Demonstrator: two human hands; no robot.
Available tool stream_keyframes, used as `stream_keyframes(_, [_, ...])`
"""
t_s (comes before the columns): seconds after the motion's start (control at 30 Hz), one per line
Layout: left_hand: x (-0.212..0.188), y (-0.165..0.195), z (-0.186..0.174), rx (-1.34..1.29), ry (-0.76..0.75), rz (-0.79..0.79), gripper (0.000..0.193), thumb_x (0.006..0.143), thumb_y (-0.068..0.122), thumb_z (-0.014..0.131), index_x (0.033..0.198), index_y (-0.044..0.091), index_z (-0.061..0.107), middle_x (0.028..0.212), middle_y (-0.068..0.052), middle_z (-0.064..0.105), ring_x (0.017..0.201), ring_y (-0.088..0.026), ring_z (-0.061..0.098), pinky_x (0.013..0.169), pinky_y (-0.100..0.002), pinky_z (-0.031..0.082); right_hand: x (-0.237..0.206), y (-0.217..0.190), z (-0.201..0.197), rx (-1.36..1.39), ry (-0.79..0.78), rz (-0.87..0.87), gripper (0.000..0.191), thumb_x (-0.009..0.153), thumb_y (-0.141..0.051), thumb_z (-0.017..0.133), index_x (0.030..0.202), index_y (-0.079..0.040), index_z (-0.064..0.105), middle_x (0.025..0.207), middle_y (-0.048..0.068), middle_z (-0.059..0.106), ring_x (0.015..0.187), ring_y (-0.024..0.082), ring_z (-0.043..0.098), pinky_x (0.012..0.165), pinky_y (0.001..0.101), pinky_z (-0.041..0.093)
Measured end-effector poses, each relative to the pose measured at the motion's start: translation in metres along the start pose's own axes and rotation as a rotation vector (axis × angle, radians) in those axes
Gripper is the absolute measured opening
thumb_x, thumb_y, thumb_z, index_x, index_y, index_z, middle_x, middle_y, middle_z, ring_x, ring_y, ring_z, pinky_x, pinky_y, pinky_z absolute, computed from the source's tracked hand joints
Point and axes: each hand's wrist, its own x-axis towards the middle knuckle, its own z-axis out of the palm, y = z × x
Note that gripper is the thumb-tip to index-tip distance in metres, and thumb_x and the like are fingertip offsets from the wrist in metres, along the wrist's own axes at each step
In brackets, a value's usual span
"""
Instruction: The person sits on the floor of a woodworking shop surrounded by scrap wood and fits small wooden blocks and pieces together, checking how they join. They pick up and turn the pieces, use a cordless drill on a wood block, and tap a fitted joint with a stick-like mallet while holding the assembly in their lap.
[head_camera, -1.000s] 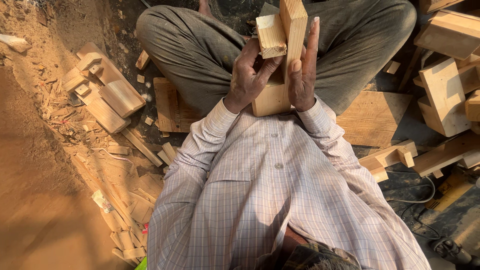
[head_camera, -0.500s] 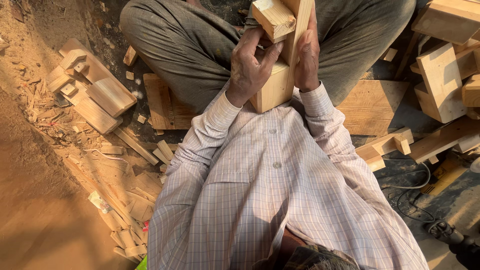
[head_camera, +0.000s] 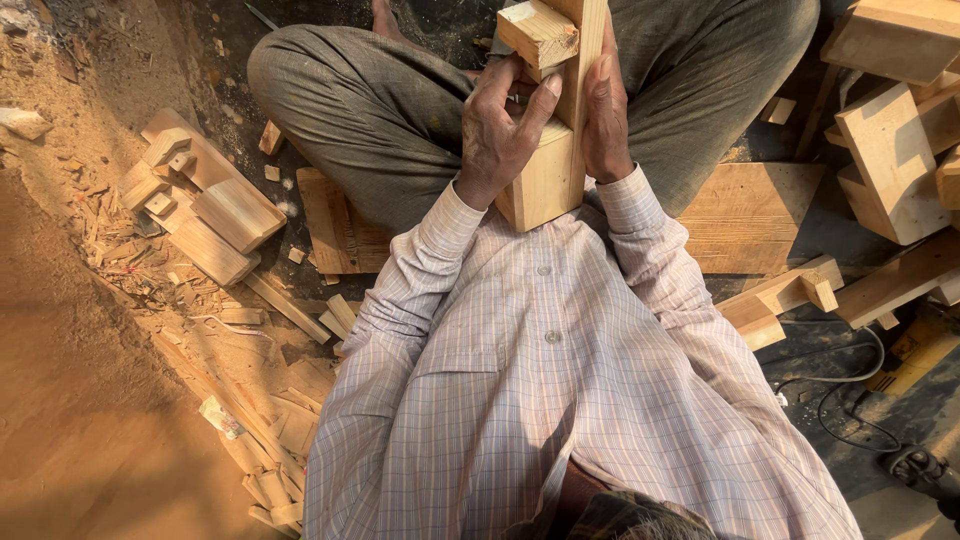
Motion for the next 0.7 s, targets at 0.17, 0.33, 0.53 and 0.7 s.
stream_keyframes(0.17, [0.0, -0.007, -0.003, -0.063, -0.019, -0.047, 0.041, 0.1, 0.033, 0.07, 0.119, -0.003, 0.066, 0.108, -0.012, 0.067, 0.093, -0.018, 0.074, 0.081, -0.032, 0.064, 0.002, 0.002, 0.001, 0.018, -0.02, -0.03, 0.079, 0.115, -0.061, 0.033, 0.172, -0.011, 0.013, 0.172, 0.014, 0.026, 0.161, 0.024, 0.028, 0.135, 0.0383, 0.029])
stream_keyframes(0.33, [0.002, -0.015, -0.001, -0.076, -0.048, -0.075, 0.048, 0.099, 0.035, 0.07, 0.124, -0.005, 0.064, 0.108, -0.011, 0.068, 0.093, -0.015, 0.075, 0.074, -0.028, 0.067, 0.004, 0.006, -0.001, 0.059, -0.006, 0.007, 0.075, 0.117, -0.059, 0.032, 0.171, -0.01, 0.015, 0.171, 0.015, 0.029, 0.16, 0.024, 0.031, 0.134, 0.0387, 0.031])
stream_keyframes(0.53, [0.004, -0.02, 0.002, -0.078, -0.057, -0.063, 0.049, 0.1, 0.036, 0.071, 0.126, -0.005, 0.064, 0.109, -0.011, 0.069, 0.094, -0.014, 0.076, 0.074, -0.027, 0.069, 0.004, 0.011, -0.008, -0.006, -0.019, 0.008, 0.073, 0.116, -0.061, 0.027, 0.169, -0.011, 0.019, 0.17, 0.016, 0.039, 0.155, 0.025, 0.04, 0.13, 0.0402, 0.039])
stream_keyframes(0.7, [0.004, -0.021, 0.0, -0.059, -0.066, -0.081, 0.048, 0.099, 0.036, 0.072, 0.125, -0.004, 0.065, 0.108, -0.011, 0.071, 0.095, -0.015, 0.076, 0.074, -0.027, 0.068, 0.005, 0.013, -0.011, -0.017, -0.019, 0.012, 0.073, 0.116, -0.06, 0.028, 0.169, -0.01, 0.02, 0.17, 0.016, 0.038, 0.158, 0.026, 0.04, 0.133, 0.0411, 0.038])
